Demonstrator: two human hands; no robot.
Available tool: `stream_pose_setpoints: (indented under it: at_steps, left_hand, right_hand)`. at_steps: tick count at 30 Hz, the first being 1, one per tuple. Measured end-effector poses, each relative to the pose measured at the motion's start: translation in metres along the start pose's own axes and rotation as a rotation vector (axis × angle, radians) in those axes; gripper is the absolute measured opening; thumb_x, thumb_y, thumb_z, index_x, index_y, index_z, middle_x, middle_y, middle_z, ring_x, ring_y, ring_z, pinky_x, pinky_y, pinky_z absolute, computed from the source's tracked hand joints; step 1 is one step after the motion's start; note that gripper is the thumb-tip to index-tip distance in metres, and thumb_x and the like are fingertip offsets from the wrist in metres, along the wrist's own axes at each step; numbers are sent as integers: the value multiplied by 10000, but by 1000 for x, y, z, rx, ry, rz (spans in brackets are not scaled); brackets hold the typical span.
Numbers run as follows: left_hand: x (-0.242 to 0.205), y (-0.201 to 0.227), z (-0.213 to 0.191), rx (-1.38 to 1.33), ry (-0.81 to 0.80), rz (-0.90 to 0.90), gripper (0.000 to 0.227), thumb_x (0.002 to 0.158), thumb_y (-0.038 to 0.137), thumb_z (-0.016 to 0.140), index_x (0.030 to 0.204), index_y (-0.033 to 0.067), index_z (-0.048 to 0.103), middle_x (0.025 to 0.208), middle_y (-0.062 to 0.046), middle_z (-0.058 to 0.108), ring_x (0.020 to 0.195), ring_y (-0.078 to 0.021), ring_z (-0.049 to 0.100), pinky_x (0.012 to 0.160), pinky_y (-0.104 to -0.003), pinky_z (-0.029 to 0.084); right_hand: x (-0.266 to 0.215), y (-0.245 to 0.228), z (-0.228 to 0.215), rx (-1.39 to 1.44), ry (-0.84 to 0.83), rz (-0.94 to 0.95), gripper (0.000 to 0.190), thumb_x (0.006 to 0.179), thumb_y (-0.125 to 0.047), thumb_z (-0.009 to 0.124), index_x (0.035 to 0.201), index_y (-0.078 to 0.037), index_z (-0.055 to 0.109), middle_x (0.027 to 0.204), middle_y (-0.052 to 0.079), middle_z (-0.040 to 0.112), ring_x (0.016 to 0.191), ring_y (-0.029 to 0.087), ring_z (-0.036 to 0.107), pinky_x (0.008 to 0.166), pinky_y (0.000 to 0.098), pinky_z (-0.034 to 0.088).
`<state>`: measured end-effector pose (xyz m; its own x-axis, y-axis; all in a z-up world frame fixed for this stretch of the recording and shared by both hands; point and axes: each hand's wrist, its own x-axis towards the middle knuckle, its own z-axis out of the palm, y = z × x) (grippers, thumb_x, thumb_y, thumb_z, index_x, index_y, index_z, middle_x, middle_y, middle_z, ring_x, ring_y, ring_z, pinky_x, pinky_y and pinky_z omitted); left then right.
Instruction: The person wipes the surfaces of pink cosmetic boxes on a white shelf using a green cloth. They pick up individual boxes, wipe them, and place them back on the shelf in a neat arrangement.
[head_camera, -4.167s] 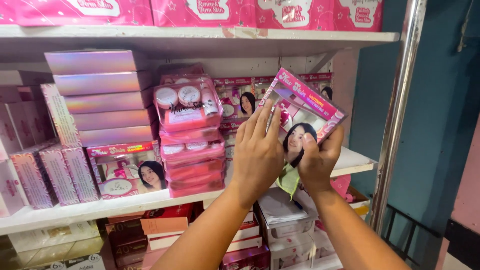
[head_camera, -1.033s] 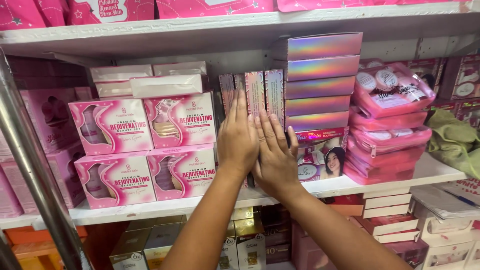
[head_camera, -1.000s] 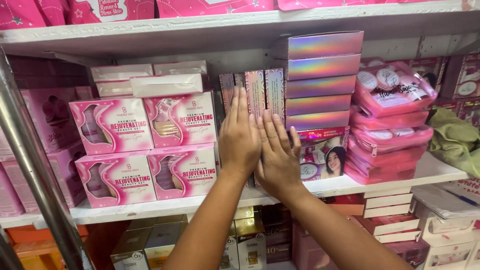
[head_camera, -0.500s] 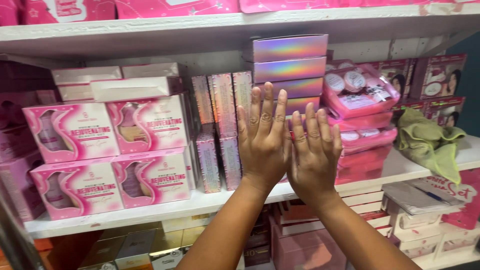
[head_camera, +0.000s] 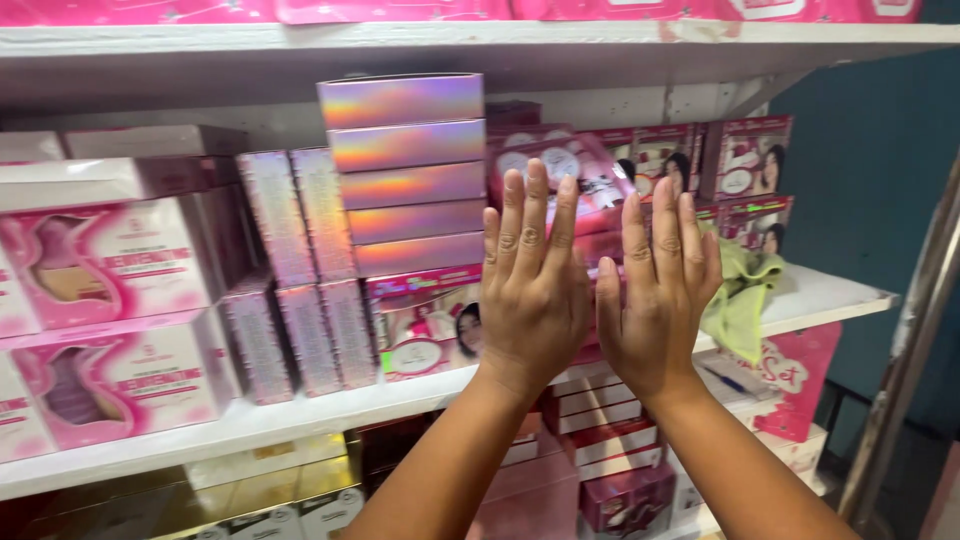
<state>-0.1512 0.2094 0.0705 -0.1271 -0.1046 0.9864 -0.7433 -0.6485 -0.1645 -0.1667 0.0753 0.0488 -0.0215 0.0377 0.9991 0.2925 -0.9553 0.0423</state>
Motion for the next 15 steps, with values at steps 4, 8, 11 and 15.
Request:
stream_pose_setpoints:
  at_steps: [4,8,11,15]
  left_hand:
    - [2,45,35,-166,-8,11,555,1073,114,479,1612,53,364,1716,-210,256,1645,-355,211,1367,-495,193]
    - [-6,77,81,-241,12,33,596,1079,100,536,1638,53,336,1742,-199,223,1638,-367,197,1360,-484,221]
    - [-14,91,114,-248,-20,-1,628,1035,103,555,1620,31,337,1723,-219,219,1641,-390,200,1349,-511,223]
    - [-27,97,158,-146,-88,-63,679,969,116,562,1603,12,343,1703,-237,231,1613,-392,205,1312,-518,191]
  right_hand:
    - [-7,56,-11,-35,-6,14,578,1087,-243,516,1611,-23,407,1698,223,299,1588,370,250,1268,560,131]
    - [-22,108,-20,-79,-26,35,575,1081,-250,505,1604,-29,410,1690,227,309,1577,378,265,1262,563,139]
    - [-35,143,-24,-86,-40,29,579,1073,-255,505,1602,-43,403,1683,223,317,1569,372,271,1254,561,150]
    - [-52,186,-26,-101,-78,32,594,1051,-267,544,1597,-78,407,1673,196,339,1555,352,292,1232,543,187]
